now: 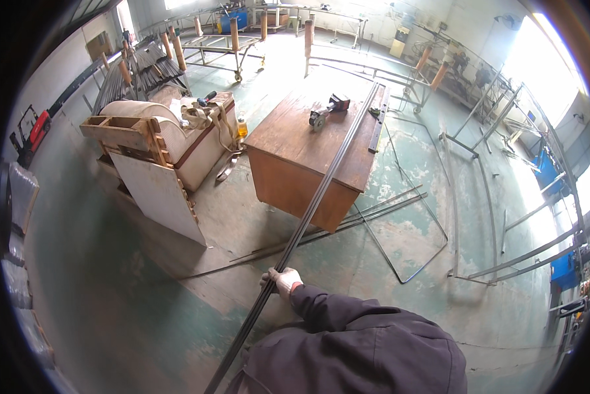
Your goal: The person retrieves a long metal rod from a rack, carries it to a workbench, and uses an angle grinder to cut the rod into shorter pieces. The person handles the rod with both hands and positions it on the bench before cutting.
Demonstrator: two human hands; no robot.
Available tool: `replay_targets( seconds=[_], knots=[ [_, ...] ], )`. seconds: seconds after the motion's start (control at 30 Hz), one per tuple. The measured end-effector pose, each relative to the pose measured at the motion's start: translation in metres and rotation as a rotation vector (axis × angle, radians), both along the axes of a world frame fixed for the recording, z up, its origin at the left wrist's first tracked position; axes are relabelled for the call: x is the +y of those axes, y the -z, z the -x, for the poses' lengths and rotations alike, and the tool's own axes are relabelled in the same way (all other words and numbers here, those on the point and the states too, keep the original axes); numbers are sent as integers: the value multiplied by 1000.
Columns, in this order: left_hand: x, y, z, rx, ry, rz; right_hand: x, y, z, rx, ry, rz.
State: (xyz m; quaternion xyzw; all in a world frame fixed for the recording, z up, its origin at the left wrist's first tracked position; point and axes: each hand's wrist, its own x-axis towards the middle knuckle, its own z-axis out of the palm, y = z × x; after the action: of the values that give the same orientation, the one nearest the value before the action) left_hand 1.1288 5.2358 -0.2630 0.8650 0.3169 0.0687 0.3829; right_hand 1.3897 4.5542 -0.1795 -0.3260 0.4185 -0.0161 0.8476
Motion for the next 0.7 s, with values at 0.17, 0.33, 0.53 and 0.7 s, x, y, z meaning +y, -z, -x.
replay_targets(
  seconds=[0.17,0.33,0.53,0.7],
  knots=[
    [-9,-9,-16,-226,-362,769,-28,10,-20,-25,39,-96],
    [-7,-11,-21,29,-50,-52,-57,20,-34,-79,56,-47],
    [-19,-16,-2,154,-91,-105,-90,27,-40,-94,132,13],
    [-38,-16,12,-3,-305,324,-113,37,-48,-141,117,96]
  ],
)
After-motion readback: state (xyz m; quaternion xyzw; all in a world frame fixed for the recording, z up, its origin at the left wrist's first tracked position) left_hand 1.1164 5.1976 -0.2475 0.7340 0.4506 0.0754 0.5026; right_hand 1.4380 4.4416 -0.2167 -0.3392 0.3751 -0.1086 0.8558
